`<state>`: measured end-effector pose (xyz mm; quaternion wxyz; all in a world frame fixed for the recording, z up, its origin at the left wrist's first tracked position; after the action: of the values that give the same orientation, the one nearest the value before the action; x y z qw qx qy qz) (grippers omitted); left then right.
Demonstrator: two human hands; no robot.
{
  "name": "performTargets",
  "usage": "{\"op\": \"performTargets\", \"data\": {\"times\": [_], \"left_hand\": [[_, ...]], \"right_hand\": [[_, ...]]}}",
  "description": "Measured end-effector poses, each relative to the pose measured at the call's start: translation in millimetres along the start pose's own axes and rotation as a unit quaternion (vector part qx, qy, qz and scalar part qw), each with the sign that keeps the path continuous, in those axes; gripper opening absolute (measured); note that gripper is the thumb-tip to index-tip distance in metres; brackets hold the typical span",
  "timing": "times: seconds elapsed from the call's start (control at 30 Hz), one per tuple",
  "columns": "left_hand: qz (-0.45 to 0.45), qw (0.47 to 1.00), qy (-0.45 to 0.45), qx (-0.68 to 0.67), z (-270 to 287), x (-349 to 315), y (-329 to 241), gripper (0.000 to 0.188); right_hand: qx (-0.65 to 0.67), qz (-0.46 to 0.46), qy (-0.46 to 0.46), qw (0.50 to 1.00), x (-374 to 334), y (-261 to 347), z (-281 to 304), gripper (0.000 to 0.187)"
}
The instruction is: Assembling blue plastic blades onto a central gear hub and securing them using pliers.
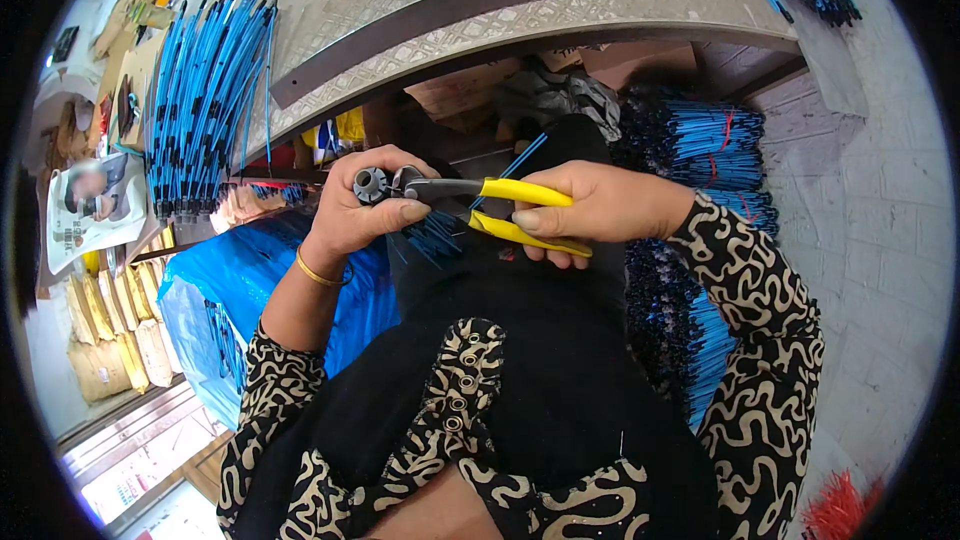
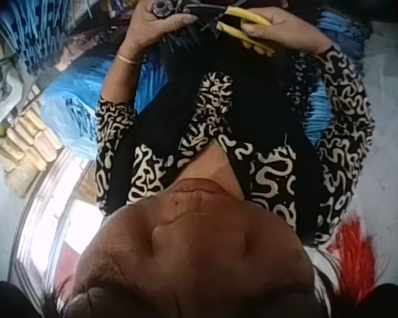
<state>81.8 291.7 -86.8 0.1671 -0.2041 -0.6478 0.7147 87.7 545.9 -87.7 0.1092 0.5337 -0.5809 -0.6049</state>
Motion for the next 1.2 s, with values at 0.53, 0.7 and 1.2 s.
{"op": "performTargets", "data": {"times": [0.53,0.7,1.2], "left_hand": [[-0.003,0.994,-0.105,-0.01,11,9,18,0.025],[-0.014,0.99,-0.14,0.003,7,5,7,0.035],[0.025,0.995,-0.084,-0.037,27,-7,11,0.047]], "right_hand": [[-0.457,0.12,-0.203,0.857,-1,44,-12,0.024],[-0.588,0.186,-0.303,0.727,4,40,-20,0.023],[-0.178,0.122,-0.126,0.968,17,7,-15,0.031]]}}
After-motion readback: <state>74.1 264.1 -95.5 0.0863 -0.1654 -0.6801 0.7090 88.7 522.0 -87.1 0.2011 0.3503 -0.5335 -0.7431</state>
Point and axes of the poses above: each hand's wrist, its own x-axis towards the middle knuckle, its own z-axis out of the back of the hand, y = z × x, the point moved 1 cm from there along x, towards the middle knuckle, and after that the axes turned 4 degrees about -y, right-handed, at the moved point
